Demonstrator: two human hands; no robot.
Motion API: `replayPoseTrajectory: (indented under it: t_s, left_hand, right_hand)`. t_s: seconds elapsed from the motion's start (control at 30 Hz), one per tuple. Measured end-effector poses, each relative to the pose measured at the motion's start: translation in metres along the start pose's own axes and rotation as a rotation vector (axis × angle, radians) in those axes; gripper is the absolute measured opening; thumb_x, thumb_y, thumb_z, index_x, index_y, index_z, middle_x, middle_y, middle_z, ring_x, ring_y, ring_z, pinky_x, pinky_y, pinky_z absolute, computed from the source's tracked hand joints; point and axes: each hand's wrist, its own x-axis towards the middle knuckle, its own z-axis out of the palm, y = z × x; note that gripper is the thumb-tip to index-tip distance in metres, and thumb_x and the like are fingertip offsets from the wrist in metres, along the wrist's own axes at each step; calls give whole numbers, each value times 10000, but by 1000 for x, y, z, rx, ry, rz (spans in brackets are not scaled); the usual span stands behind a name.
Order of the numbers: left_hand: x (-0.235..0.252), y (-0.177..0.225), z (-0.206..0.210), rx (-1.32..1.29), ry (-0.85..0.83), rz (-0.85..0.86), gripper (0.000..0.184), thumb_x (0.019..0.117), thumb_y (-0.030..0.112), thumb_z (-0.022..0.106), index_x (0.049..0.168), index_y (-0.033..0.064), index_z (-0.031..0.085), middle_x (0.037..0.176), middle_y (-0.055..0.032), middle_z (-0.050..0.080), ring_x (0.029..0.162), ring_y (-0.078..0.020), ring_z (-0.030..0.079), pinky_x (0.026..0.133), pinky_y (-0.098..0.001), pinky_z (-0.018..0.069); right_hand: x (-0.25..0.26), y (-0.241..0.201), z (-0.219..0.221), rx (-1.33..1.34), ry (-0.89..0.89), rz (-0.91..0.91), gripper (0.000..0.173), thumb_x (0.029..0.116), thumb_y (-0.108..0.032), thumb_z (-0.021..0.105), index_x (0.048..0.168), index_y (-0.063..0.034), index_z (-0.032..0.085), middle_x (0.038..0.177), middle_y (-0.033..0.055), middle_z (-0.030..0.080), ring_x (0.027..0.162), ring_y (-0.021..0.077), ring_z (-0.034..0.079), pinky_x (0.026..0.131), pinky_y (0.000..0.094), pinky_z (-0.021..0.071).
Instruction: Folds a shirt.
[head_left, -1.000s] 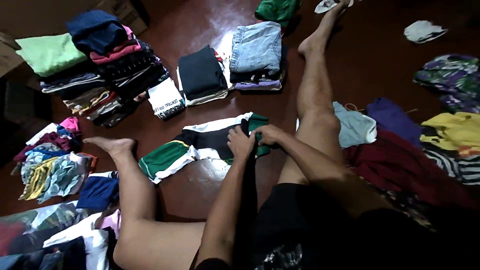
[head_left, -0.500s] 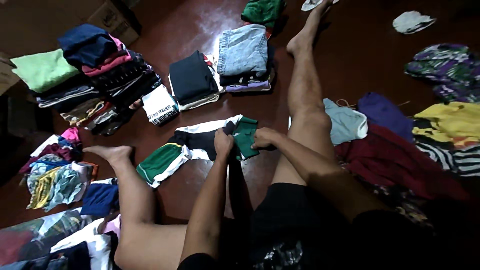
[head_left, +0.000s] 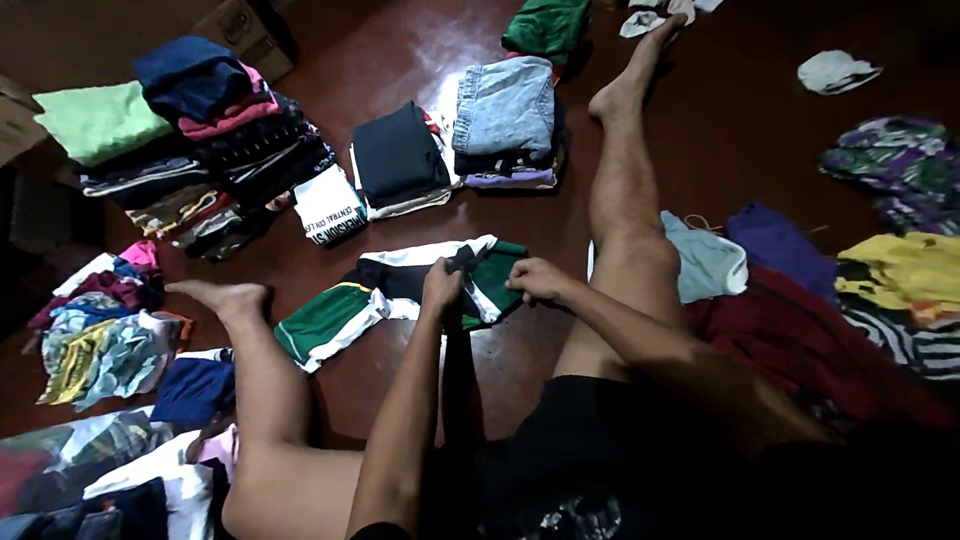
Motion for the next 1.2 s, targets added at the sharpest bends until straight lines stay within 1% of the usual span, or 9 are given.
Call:
replayPoseTrajectory:
  t_s: [0.27, 0.47, 0.57, 0.73, 0.87, 0.93, 1.07, 1.13, 1.2]
  left_hand:
    - [2, -3, 8, 83, 41, 30, 312, 1004, 270, 571, 1272, 115, 610, 1076, -201, 706, 1012, -397, 690, 835, -639, 544]
    - [-1, 2, 8, 67, 76, 26, 293, 988, 269, 582, 1230, 111, 633, 1051, -188, 710, 998, -384, 691, 827, -640, 542]
    - [-2, 8, 2, 76, 103, 9, 301, 983, 263, 588, 1238, 111, 639, 1061, -177, 714, 1014, -369, 692, 851, -628, 542]
    - [-8, 2, -9, 71, 130, 25, 304, 986, 269, 588, 1241, 107, 629, 1052, -190, 710, 992, -389, 693, 822, -640, 546]
    - [-12, 4, -10, 94, 127, 67, 310, 979, 263, 583, 1243, 108, 631, 1053, -186, 709, 987, -383, 693, 817, -635, 549]
    - [-11, 8, -9, 97, 124, 72, 319, 974, 263, 592, 1249, 107, 633, 1069, -181, 708, 1006, -379, 689, 841, -639, 543]
    - [-12, 6, -7, 145, 95, 68, 376, 985, 295, 570, 1327, 139, 580, 1085, -187, 713, 1013, -401, 692, 814, -654, 543]
    - [-14, 7, -2, 190, 98, 103, 391, 985, 288, 577, 1345, 137, 563, 1139, -204, 698, 1037, -422, 685, 803, -666, 542]
    - [-12, 11, 5, 241, 132, 141, 465, 952, 231, 634, 1395, 135, 528, 1245, -228, 636, 1040, -435, 675, 790, -658, 557]
  right_hand:
    - [1, -10, 30, -163, 154, -116, 239, 1046, -268, 595, 1177, -71, 624, 893, 144, 690, 691, 269, 697, 679, 481, 610]
    - [23, -26, 39, -294, 251, -130, 361, 983, -399, 685, 992, -39, 710, 980, 204, 699, 948, 398, 676, 818, 639, 530]
    - [36, -52, 50, -299, 262, -79, 274, 944, -331, 708, 940, -57, 712, 943, 190, 703, 930, 393, 677, 761, 639, 520]
    - [37, -76, 59, -453, 271, -30, 273, 903, -299, 724, 1048, -68, 724, 1055, 199, 717, 1033, 402, 682, 794, 646, 522]
    - [38, -65, 83, -687, 353, -89, 194, 890, -199, 709, 940, -12, 689, 975, 210, 706, 913, 409, 699, 691, 603, 545]
    - [41, -53, 89, -700, 296, -146, 161, 915, -135, 700, 996, 3, 706, 1091, 239, 682, 951, 433, 681, 754, 616, 550]
    - [39, -48, 43, -429, 187, -319, 293, 955, -311, 707, 1107, -61, 733, 1164, 189, 679, 1090, 384, 660, 924, 633, 530]
    - [26, -52, 10, -359, 252, -221, 285, 952, -312, 713, 1058, -48, 739, 1052, 210, 719, 1026, 400, 686, 880, 648, 531]
    - [21, -45, -6, -326, 380, -97, 376, 895, -221, 755, 1194, -12, 663, 1192, 258, 647, 1106, 433, 641, 908, 638, 521]
